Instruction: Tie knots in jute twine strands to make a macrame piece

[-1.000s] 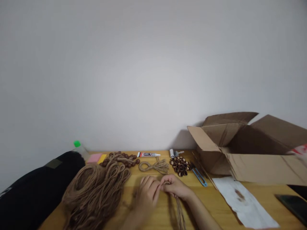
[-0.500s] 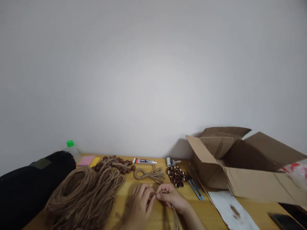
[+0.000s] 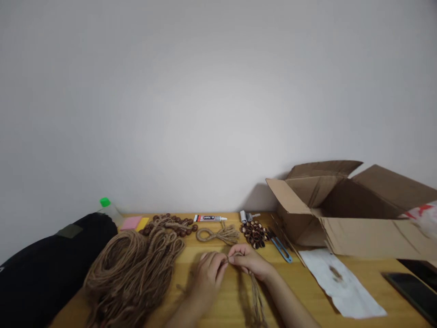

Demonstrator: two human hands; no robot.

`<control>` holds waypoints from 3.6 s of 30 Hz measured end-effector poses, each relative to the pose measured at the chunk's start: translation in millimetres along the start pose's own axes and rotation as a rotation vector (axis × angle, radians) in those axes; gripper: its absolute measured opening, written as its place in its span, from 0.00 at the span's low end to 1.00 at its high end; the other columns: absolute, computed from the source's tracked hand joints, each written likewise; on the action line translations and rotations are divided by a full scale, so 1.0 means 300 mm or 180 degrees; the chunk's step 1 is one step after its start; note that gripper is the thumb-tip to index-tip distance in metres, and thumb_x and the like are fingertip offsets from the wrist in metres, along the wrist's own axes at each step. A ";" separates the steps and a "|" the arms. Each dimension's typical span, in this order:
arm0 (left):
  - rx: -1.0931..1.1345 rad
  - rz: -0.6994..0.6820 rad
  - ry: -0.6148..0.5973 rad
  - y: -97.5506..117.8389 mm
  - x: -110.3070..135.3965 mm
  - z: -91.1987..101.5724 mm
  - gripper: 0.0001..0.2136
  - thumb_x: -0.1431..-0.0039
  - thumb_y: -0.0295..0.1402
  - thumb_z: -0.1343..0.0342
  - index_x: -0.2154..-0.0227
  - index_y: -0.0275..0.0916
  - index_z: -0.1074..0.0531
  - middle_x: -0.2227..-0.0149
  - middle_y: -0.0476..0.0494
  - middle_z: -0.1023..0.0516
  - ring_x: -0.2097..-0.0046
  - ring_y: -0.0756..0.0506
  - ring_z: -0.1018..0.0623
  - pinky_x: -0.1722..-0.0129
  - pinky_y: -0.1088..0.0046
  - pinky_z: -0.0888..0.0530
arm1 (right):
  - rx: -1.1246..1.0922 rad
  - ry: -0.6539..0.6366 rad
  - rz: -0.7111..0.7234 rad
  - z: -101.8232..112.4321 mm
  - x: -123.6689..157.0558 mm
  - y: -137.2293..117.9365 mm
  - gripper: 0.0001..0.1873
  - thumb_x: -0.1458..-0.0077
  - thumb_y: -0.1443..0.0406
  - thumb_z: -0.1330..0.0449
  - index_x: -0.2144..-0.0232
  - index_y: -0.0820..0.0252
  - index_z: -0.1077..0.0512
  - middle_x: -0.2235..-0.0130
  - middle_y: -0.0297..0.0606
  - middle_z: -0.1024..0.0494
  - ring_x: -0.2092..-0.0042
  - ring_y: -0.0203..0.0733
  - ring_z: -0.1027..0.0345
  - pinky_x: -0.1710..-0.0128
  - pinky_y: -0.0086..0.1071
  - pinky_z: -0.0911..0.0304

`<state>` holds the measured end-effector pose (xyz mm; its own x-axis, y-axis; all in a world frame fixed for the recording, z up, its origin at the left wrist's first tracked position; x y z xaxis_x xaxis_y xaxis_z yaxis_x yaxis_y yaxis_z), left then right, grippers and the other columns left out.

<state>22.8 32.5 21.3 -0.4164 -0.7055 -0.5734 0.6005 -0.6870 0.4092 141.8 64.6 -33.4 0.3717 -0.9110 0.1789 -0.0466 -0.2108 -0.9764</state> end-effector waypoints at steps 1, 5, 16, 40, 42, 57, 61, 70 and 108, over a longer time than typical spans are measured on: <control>0.0000 0.0010 -0.0014 -0.005 0.001 -0.002 0.07 0.43 0.25 0.54 0.68 0.39 0.32 0.70 0.46 0.25 0.67 0.46 0.27 0.67 0.70 0.31 | -0.0017 0.0021 0.0010 0.003 0.001 -0.004 0.18 0.62 0.56 0.34 0.76 0.64 0.32 0.89 0.22 0.41 0.87 0.23 0.56 0.87 0.22 0.66; -0.0042 0.0145 -0.0086 -0.027 0.002 -0.005 0.07 0.45 0.25 0.52 0.65 0.39 0.31 0.68 0.45 0.24 0.65 0.46 0.26 0.65 0.70 0.31 | -0.0140 0.0090 -0.0006 0.012 0.009 -0.018 0.18 0.63 0.56 0.34 0.76 0.64 0.33 0.89 0.21 0.42 0.87 0.24 0.56 0.85 0.23 0.65; 0.0315 0.1056 0.0074 -0.129 0.000 0.010 0.10 0.50 0.22 0.52 0.65 0.38 0.31 0.66 0.45 0.24 0.62 0.46 0.26 0.60 0.69 0.30 | -0.0193 0.0083 -0.0044 0.013 0.016 -0.028 0.15 0.61 0.58 0.36 0.75 0.63 0.33 0.91 0.19 0.45 0.87 0.24 0.59 0.83 0.25 0.65; 0.0980 -0.0148 -0.0377 -0.072 -0.022 0.021 0.12 0.44 0.27 0.53 0.67 0.40 0.24 0.56 0.42 0.26 0.53 0.44 0.30 0.51 0.61 0.33 | 0.0286 0.0025 0.0057 0.004 0.016 -0.020 0.14 0.59 0.59 0.36 0.73 0.64 0.31 0.88 0.22 0.40 0.86 0.24 0.55 0.85 0.23 0.65; 0.0764 -0.0114 -0.0547 -0.074 -0.014 -0.003 0.13 0.43 0.28 0.55 0.65 0.40 0.24 0.55 0.42 0.26 0.52 0.43 0.30 0.52 0.60 0.34 | 0.0284 -0.0013 0.0055 0.004 0.017 -0.018 0.14 0.59 0.59 0.36 0.73 0.64 0.31 0.88 0.22 0.40 0.86 0.24 0.55 0.85 0.23 0.65; 0.1193 0.1817 0.0865 -0.344 0.000 0.067 0.12 0.45 0.34 0.53 0.71 0.37 0.25 0.64 0.42 0.24 0.57 0.44 0.26 0.51 0.64 0.31 | -0.0077 -0.0098 0.0023 0.012 0.018 -0.017 0.14 0.60 0.60 0.35 0.74 0.63 0.32 0.91 0.20 0.43 0.88 0.24 0.59 0.84 0.24 0.66; 0.1302 0.2108 0.1164 -0.376 0.016 0.080 0.09 0.51 0.30 0.50 0.73 0.38 0.24 0.64 0.43 0.24 0.56 0.44 0.26 0.49 0.64 0.32 | -0.0278 -0.0195 0.0070 0.015 0.016 -0.012 0.14 0.59 0.59 0.35 0.74 0.63 0.32 0.91 0.19 0.44 0.87 0.24 0.59 0.84 0.25 0.65; 0.0987 0.1879 0.1144 -0.354 0.016 0.104 0.13 0.55 0.22 0.53 0.76 0.40 0.23 0.60 0.45 0.26 0.54 0.45 0.28 0.48 0.64 0.32 | -0.0369 -0.0156 0.0057 0.027 0.016 -0.002 0.15 0.60 0.59 0.35 0.73 0.62 0.33 0.92 0.19 0.45 0.88 0.24 0.60 0.83 0.25 0.65; -0.0070 -0.0243 0.0077 0.019 -0.010 0.055 0.09 0.40 0.29 0.53 0.62 0.38 0.29 0.62 0.44 0.23 0.59 0.46 0.28 0.59 0.66 0.37 | 0.0550 -0.0219 -0.0113 -0.024 0.034 -0.033 0.13 0.58 0.59 0.36 0.73 0.64 0.30 0.88 0.22 0.42 0.86 0.24 0.55 0.85 0.24 0.65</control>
<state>16.1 27.8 36.9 -0.4452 -0.6467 -0.6193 0.5826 -0.7344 0.3481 139.3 54.9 -21.0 0.4331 -0.8764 0.2108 0.1254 -0.1730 -0.9769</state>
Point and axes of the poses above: each hand's wrist, its own x-axis away from the middle knuckle, its own z-axis out of the back of the hand, y = z × x, the point moved 7 cm from there along -x, towards the middle knuckle
